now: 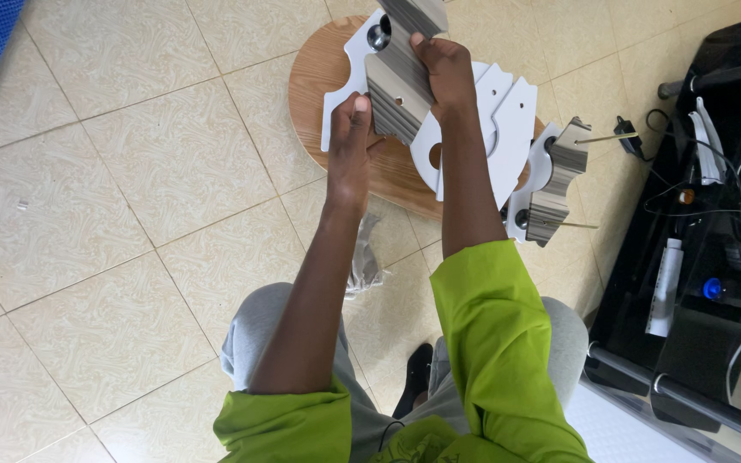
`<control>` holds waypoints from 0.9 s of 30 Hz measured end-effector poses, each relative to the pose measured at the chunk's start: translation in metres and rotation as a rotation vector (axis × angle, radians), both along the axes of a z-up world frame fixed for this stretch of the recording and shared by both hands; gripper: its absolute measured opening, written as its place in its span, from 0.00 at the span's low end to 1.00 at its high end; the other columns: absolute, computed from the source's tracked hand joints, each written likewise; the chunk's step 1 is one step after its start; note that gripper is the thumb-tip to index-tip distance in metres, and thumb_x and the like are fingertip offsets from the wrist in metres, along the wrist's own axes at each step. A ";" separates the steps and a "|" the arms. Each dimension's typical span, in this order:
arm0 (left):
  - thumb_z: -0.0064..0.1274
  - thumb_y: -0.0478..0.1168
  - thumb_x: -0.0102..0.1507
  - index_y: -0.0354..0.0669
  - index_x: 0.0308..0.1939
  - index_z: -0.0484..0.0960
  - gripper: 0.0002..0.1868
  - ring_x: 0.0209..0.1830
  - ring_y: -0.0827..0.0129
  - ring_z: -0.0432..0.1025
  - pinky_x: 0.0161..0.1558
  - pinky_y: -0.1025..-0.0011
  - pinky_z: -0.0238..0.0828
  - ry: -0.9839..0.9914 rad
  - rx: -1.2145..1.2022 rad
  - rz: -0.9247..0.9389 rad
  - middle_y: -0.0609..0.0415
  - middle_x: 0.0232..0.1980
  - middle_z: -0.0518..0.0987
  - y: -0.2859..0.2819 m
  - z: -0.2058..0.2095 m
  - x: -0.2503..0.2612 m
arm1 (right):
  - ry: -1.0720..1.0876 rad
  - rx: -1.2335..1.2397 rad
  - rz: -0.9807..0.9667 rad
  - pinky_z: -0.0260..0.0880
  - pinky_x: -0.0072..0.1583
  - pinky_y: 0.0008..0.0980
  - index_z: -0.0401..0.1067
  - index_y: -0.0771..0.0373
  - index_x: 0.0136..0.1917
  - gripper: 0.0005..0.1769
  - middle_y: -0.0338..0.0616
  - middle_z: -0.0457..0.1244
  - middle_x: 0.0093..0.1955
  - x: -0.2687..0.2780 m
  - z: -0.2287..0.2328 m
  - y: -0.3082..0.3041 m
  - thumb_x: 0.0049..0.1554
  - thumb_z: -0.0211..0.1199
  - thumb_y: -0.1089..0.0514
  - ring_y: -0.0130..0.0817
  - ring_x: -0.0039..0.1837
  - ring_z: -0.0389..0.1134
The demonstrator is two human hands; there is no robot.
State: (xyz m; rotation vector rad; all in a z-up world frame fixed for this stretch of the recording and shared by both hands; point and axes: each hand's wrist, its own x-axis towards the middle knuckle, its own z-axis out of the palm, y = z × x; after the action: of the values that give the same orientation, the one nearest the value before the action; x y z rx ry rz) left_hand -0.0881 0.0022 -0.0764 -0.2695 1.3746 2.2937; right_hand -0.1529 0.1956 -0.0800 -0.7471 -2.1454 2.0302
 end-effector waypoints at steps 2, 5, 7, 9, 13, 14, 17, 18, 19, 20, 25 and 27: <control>0.41 0.75 0.63 0.42 0.72 0.63 0.48 0.67 0.55 0.69 0.65 0.54 0.69 0.019 0.000 0.000 0.42 0.66 0.69 -0.001 0.003 0.000 | -0.021 -0.039 -0.004 0.72 0.44 0.33 0.77 0.67 0.40 0.18 0.47 0.69 0.37 0.001 -0.003 -0.001 0.58 0.68 0.48 0.32 0.38 0.69; 0.43 0.75 0.62 0.42 0.73 0.62 0.49 0.68 0.54 0.67 0.66 0.51 0.68 0.020 0.050 0.026 0.42 0.67 0.68 -0.003 0.007 0.000 | -0.035 -0.140 -0.006 0.75 0.47 0.33 0.78 0.67 0.43 0.17 0.48 0.71 0.40 0.005 -0.008 -0.003 0.57 0.67 0.48 0.32 0.41 0.71; 0.45 0.75 0.60 0.42 0.73 0.61 0.50 0.67 0.54 0.65 0.63 0.49 0.67 -0.023 0.079 0.047 0.42 0.67 0.67 -0.004 0.006 0.000 | -0.036 -0.158 0.012 0.74 0.48 0.31 0.78 0.68 0.44 0.18 0.47 0.71 0.41 0.006 -0.014 -0.006 0.58 0.67 0.48 0.31 0.42 0.71; 0.44 0.73 0.61 0.42 0.74 0.60 0.49 0.67 0.56 0.66 0.64 0.52 0.67 -0.034 0.083 0.065 0.43 0.67 0.68 -0.005 0.003 0.000 | -0.034 -0.112 0.047 0.71 0.48 0.30 0.77 0.69 0.45 0.19 0.45 0.70 0.41 0.008 -0.023 -0.009 0.61 0.66 0.47 0.29 0.42 0.68; 0.43 0.70 0.66 0.39 0.73 0.63 0.44 0.68 0.57 0.68 0.67 0.56 0.67 -0.039 0.171 0.076 0.42 0.67 0.70 -0.007 -0.005 -0.003 | 0.022 -0.079 0.042 0.69 0.46 0.28 0.76 0.69 0.44 0.20 0.42 0.68 0.40 0.010 -0.040 -0.009 0.62 0.66 0.47 0.26 0.41 0.65; 0.44 0.69 0.66 0.39 0.72 0.63 0.43 0.66 0.57 0.68 0.65 0.56 0.68 -0.050 0.158 0.082 0.42 0.66 0.70 -0.008 -0.007 -0.004 | 0.035 -0.050 0.030 0.68 0.46 0.28 0.75 0.68 0.43 0.20 0.41 0.67 0.39 0.009 -0.045 -0.009 0.63 0.66 0.47 0.25 0.41 0.64; 0.45 0.66 0.66 0.39 0.70 0.65 0.40 0.63 0.58 0.69 0.62 0.56 0.69 -0.073 0.143 0.103 0.43 0.64 0.72 -0.008 -0.013 -0.005 | 0.080 -0.022 -0.005 0.68 0.44 0.26 0.75 0.66 0.42 0.20 0.40 0.67 0.37 0.002 -0.063 -0.006 0.62 0.65 0.46 0.24 0.39 0.64; 0.47 0.65 0.66 0.40 0.70 0.65 0.39 0.62 0.58 0.69 0.62 0.56 0.69 -0.074 0.154 0.114 0.44 0.63 0.72 -0.008 -0.015 -0.005 | 0.097 -0.023 -0.017 0.69 0.44 0.26 0.76 0.66 0.42 0.19 0.40 0.68 0.36 0.000 -0.068 -0.006 0.61 0.64 0.46 0.24 0.38 0.65; 0.48 0.65 0.66 0.40 0.69 0.65 0.38 0.61 0.58 0.70 0.61 0.56 0.70 -0.075 0.164 0.126 0.44 0.62 0.73 -0.008 -0.016 -0.006 | 0.094 -0.007 -0.021 0.65 0.42 0.27 0.73 0.66 0.41 0.21 0.40 0.65 0.36 -0.003 -0.073 -0.005 0.63 0.65 0.46 0.24 0.38 0.62; 0.49 0.64 0.66 0.40 0.69 0.65 0.38 0.61 0.59 0.70 0.61 0.56 0.70 -0.085 0.177 0.131 0.44 0.62 0.73 -0.008 -0.017 -0.008 | 0.091 0.009 -0.025 0.62 0.41 0.28 0.70 0.67 0.41 0.23 0.40 0.62 0.35 -0.006 -0.078 -0.006 0.65 0.66 0.46 0.24 0.37 0.58; 0.51 0.60 0.67 0.41 0.66 0.66 0.33 0.61 0.60 0.69 0.61 0.57 0.70 -0.088 0.178 0.122 0.46 0.62 0.72 -0.007 -0.018 -0.007 | 0.077 -0.196 -0.028 0.69 0.39 0.29 0.73 0.68 0.42 0.20 0.41 0.66 0.36 -0.006 -0.080 -0.009 0.63 0.66 0.48 0.26 0.36 0.64; 0.50 0.60 0.67 0.41 0.65 0.67 0.32 0.61 0.60 0.70 0.61 0.57 0.70 -0.095 0.143 0.113 0.46 0.62 0.72 -0.007 -0.017 -0.007 | 0.086 -0.253 -0.022 0.71 0.41 0.30 0.74 0.68 0.43 0.19 0.42 0.68 0.38 -0.005 -0.075 -0.012 0.62 0.65 0.48 0.27 0.37 0.66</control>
State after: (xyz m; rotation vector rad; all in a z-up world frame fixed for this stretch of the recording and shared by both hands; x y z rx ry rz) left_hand -0.0953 -0.0049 -0.0930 -0.4135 1.1698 2.4239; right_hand -0.1577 0.1837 -0.1549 -0.6928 -1.8491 2.3038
